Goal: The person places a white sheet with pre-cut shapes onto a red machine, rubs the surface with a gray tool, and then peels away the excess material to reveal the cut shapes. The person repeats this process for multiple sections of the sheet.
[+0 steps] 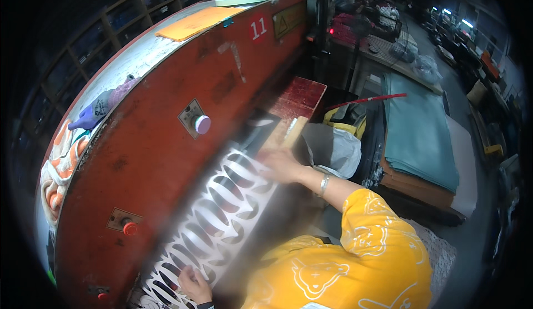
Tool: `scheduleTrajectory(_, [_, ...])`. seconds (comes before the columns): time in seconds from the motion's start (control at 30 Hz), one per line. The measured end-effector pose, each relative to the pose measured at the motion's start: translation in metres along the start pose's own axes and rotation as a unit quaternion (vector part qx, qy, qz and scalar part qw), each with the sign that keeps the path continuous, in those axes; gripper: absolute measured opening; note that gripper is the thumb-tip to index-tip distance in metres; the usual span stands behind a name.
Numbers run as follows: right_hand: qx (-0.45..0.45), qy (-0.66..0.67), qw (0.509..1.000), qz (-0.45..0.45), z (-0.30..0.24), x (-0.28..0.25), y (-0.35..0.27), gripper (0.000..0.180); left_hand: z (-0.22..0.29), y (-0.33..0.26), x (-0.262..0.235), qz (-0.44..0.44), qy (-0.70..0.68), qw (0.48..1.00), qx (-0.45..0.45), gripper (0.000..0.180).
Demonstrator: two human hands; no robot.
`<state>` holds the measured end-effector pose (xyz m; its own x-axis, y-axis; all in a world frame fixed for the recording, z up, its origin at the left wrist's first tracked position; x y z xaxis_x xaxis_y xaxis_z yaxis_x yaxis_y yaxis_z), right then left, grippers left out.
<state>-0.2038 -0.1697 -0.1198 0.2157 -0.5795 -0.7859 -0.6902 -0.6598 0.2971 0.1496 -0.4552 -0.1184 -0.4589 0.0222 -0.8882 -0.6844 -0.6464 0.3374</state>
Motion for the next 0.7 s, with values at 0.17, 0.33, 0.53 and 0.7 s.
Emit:
scheduleTrajectory(0.17, [0.007, -0.007, 1.0, -0.006, 0.0, 0.005, -0.003, 0.046, -0.01, -0.012, 0.004, 0.018, -0.011, 1.0, -0.008, 0.032])
scheduleTrajectory(0.33, [0.049, 0.019, 0.999, -0.007, -0.007, 0.001, -0.016, 0.049, -0.008, -0.018, 0.007, -0.027, -0.005, 0.999, -0.039, 0.036])
scheduleTrajectory(0.53, [0.132, 0.035, 0.975, -0.175, -0.004, -0.031, -0.02, 0.046, 0.009, -0.055, 0.004, -0.062, -0.001, 0.997, -0.036, 0.038])
scheduleTrajectory(0.7, [0.132, 0.018, 0.99, -0.045, -0.022, -0.052, -0.004, 0.052, 0.015, -0.106, -0.018, -0.13, -0.033, 0.991, -0.015, 0.038])
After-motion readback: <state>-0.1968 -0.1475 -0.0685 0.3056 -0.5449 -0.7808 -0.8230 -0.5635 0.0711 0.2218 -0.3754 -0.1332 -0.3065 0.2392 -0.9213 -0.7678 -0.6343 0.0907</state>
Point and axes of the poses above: each hand's wrist, its own y-axis towards the middle knuckle, its own x-axis out of the palm, z = x × y, the point moved 2 cm from there along y, towards the middle knuckle, and after that the axes turned 13 degrees about y, right-handed, at the moved point
